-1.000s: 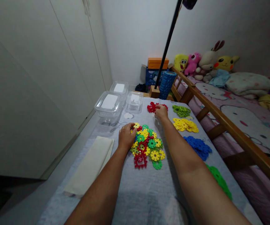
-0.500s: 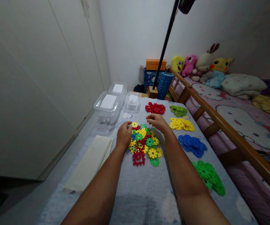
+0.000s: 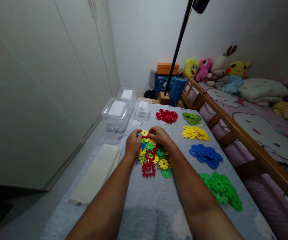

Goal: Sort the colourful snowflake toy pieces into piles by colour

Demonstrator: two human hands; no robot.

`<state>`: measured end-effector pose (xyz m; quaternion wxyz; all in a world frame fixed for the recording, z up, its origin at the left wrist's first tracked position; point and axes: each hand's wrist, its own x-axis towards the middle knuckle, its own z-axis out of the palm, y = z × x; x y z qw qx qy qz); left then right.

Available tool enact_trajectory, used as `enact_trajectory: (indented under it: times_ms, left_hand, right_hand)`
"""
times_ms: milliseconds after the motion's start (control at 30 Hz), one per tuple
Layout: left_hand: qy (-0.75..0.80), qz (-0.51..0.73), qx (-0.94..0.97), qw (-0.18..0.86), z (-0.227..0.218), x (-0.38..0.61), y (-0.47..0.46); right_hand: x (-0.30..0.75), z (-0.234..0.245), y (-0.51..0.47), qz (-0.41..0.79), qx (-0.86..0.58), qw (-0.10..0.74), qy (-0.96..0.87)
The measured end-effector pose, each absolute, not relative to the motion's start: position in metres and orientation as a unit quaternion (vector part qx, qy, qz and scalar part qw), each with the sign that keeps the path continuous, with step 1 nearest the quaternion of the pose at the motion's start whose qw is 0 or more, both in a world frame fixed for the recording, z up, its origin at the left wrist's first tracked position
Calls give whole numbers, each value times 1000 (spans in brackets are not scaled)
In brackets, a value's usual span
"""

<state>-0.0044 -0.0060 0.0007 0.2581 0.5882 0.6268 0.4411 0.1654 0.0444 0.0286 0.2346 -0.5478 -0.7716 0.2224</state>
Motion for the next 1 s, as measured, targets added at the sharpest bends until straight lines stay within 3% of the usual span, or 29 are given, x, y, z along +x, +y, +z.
enact_trajectory:
  times_ms: [200,367,600,1000]
  left_hand:
    - [635,430,590,254,6,-3,-9]
    - [633,420,600,251,7,-3,-9]
    - [635,411,607,244,4,-3,-8]
    - [637,405,610,243,7,-3,-9]
  right_hand:
    - [199,21,62,234,-586,385,-674]
    - [229,10,68,192,-650,446,-585]
    - [236,-6,74,161,-668,472,-552]
    - [213,6,107,116,-669,417,-604]
